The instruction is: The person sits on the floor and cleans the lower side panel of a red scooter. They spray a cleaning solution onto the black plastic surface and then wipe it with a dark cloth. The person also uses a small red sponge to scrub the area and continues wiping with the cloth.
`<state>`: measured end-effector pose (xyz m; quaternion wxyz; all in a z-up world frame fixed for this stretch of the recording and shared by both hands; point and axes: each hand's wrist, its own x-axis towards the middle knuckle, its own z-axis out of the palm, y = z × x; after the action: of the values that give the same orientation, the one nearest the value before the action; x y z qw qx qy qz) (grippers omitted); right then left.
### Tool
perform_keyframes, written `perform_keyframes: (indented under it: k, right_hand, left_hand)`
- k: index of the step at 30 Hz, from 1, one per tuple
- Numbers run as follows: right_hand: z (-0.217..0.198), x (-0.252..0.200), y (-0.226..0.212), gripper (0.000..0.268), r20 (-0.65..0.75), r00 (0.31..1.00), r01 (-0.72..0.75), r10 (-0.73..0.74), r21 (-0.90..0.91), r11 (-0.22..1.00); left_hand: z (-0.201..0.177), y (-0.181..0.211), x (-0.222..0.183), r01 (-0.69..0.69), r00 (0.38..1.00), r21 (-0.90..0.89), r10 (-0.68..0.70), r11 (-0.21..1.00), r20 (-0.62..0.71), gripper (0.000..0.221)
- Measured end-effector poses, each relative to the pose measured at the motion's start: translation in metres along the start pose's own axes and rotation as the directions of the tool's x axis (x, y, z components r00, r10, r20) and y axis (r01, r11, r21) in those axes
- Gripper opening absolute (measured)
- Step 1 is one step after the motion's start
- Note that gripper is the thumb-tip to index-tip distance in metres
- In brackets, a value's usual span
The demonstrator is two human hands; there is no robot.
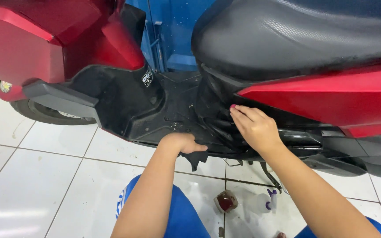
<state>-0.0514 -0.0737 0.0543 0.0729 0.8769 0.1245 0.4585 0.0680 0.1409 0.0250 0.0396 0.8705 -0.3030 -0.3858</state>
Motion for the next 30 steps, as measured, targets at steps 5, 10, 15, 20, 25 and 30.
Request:
perform_keyframes:
  k: [5,10,15,20,25,30]
  right_hand:
    - [0.000,0.010,-0.006,0.016,-0.097,0.995,-0.005,0.015,0.104,0.995]
    - [0.000,-0.008,-0.001,0.016,-0.185,0.979,-0.070,0.090,0.113,0.991]
    - [0.000,0.015,-0.008,0.019,-0.253,0.964,-0.037,0.087,0.198,0.980]
    - [-0.005,0.012,-0.004,0.020,-0.283,0.947,-0.087,0.149,0.220,0.972]
    - [-0.002,-0.009,-0.013,0.019,-0.227,0.946,-0.174,0.231,0.245,0.954]
    - [0.010,-0.011,-0.008,0.020,-0.285,0.940,-0.100,0.188,0.296,0.950]
  left_hand:
    - [-0.001,0.008,-0.007,0.022,1.000,-0.009,-0.022,1.000,0.006,0.102]
    - [-0.005,0.007,-0.015,0.021,1.000,-0.005,-0.021,1.000,0.015,0.104]
    - [0.000,0.005,-0.009,0.039,0.999,0.003,-0.039,0.999,0.017,0.107]
    - [-0.001,0.007,-0.016,0.047,0.999,-0.014,-0.047,0.999,0.016,0.105]
    - [0.003,0.001,-0.017,0.058,0.998,-0.037,-0.057,0.998,0.028,0.102]
    - [0.002,0.003,-0.014,0.079,0.996,-0.010,-0.078,0.997,0.034,0.106]
